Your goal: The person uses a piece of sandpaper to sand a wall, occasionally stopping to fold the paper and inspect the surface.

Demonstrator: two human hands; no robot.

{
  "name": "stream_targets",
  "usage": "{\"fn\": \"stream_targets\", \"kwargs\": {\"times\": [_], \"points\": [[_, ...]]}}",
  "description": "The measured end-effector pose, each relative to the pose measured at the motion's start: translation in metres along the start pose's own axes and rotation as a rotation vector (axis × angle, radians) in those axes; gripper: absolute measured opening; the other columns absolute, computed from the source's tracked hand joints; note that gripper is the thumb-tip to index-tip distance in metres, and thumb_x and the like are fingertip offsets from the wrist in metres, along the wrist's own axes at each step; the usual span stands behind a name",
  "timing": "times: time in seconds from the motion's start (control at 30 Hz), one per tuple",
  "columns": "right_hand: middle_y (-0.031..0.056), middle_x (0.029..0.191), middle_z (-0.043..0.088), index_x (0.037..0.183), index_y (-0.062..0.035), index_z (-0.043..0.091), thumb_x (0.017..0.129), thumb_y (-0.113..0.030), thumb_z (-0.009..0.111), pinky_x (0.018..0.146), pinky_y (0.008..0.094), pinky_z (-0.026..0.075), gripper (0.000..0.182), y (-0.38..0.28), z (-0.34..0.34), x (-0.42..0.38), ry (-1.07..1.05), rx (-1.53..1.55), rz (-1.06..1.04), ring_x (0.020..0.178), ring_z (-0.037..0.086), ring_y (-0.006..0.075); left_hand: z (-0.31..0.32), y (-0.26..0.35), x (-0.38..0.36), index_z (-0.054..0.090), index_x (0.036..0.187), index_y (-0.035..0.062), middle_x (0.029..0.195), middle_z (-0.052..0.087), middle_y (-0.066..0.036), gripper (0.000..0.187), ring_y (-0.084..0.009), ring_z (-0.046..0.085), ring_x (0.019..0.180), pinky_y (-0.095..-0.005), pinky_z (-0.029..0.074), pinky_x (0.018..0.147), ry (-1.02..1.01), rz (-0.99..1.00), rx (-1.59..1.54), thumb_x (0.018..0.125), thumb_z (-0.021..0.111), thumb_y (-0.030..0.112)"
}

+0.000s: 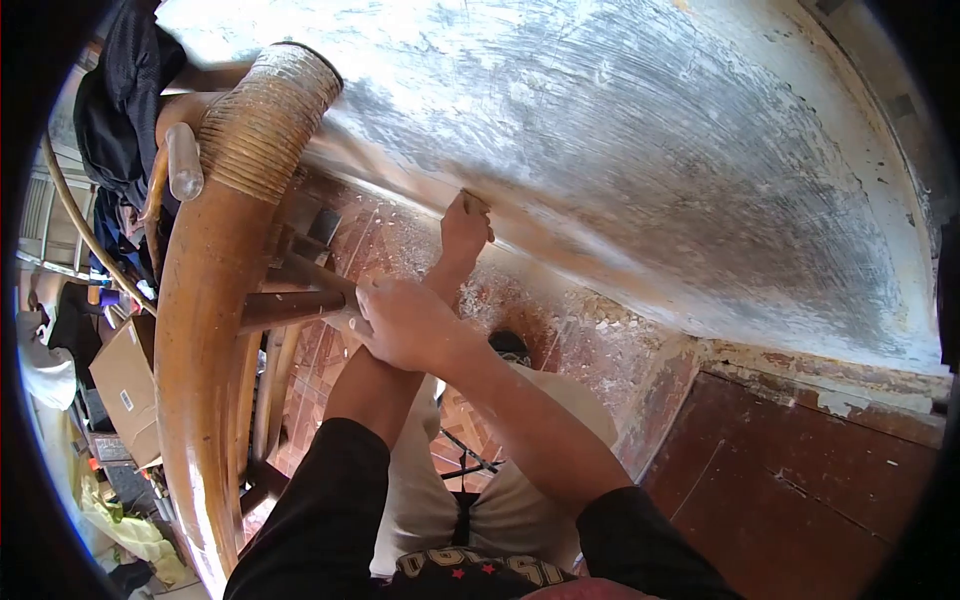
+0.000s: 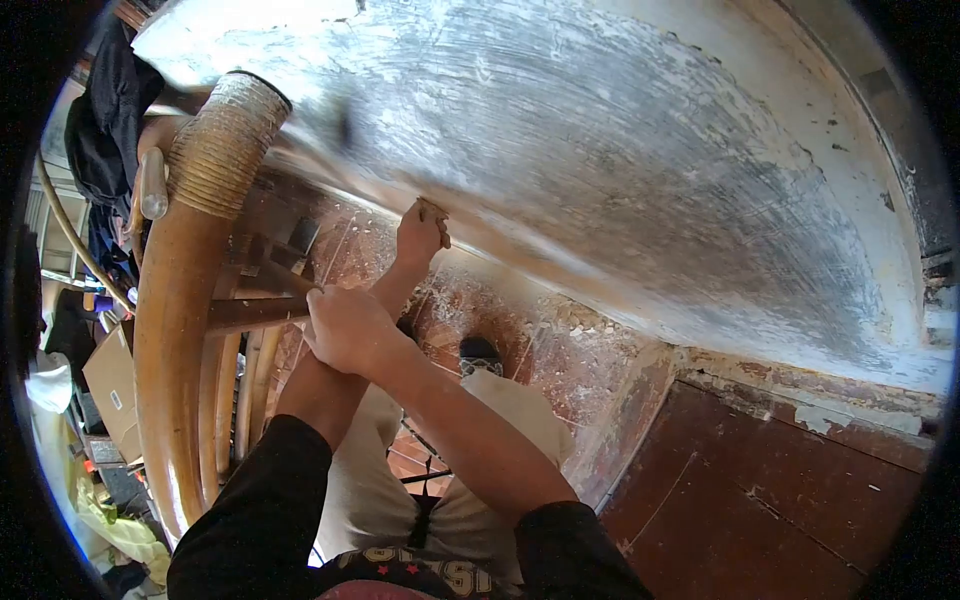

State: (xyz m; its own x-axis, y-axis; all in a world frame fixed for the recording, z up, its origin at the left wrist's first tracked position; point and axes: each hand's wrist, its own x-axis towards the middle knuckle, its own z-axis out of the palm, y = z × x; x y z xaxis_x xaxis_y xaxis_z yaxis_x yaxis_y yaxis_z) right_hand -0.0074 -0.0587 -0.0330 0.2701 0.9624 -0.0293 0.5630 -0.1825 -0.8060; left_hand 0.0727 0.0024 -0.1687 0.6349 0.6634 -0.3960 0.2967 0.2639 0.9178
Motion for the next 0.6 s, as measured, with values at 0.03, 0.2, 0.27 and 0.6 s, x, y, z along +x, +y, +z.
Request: {"fn": "stream_targets", "kwargs": {"times": [0.03,0.2,0.27,0.6], "points": [[0.0224,0.084,0.062,0.085,0.0041,0.057,0.085,-0.023,0.058,0.075,0.048,0.05,0.027,-0.001,0.002,-0.001,0.018,0.008,-0.001,0.08,0.063,0.0398,0.003,0.001,-0.004,0.055,0.086,0.0005,0.063,0.053,-0.006,0.022,-0.0141,0.05,0.048,-0.031,0.043,0.044,0.009,0.071,0.081,0.099,0.042,0.013],[0.0209,0.092,0.063,0.096,0.004,0.059,0.086,-0.026,0.059,0.078,0.0467,0.052,0.031,-0.009,-0.004,0.002,-0.108,-0.006,0.043,0.088,0.064,0.0378,0.013,0.012,-0.026,0.053,0.084,0.0013,0.061,0.05,-0.006,0.024,-0.0131,0.049,0.047,-0.0299,0.04,0.044,-0.181,0.127,-0.054,0.101,0.043,0.016],[0.0213,0.084,0.06,0.088,0.0041,0.056,0.087,-0.024,0.057,0.075,0.0483,0.049,0.028,-0.007,-0.003,0.0,-0.013,0.019,0.022,0.08,0.062,0.0408,0.017,0.012,-0.027,0.052,0.083,0.0012,0.06,0.049,-0.006,0.025,-0.0126,0.048,0.047,-0.0298,0.04,0.044,-0.118,0.136,-0.079,0.101,0.042,0.015],[0.0222,0.081,0.06,0.093,0.0036,0.053,0.092,-0.023,0.051,0.075,0.0489,0.047,0.027,-0.005,-0.008,-0.003,0.048,0.042,0.01,0.08,0.061,0.0414,-0.003,0.008,0.011,0.056,0.088,0.0011,0.069,0.055,-0.009,0.018,-0.0157,0.054,0.053,-0.0318,0.043,0.047,0.223,-0.035,-0.177,0.095,0.042,0.009]]}}
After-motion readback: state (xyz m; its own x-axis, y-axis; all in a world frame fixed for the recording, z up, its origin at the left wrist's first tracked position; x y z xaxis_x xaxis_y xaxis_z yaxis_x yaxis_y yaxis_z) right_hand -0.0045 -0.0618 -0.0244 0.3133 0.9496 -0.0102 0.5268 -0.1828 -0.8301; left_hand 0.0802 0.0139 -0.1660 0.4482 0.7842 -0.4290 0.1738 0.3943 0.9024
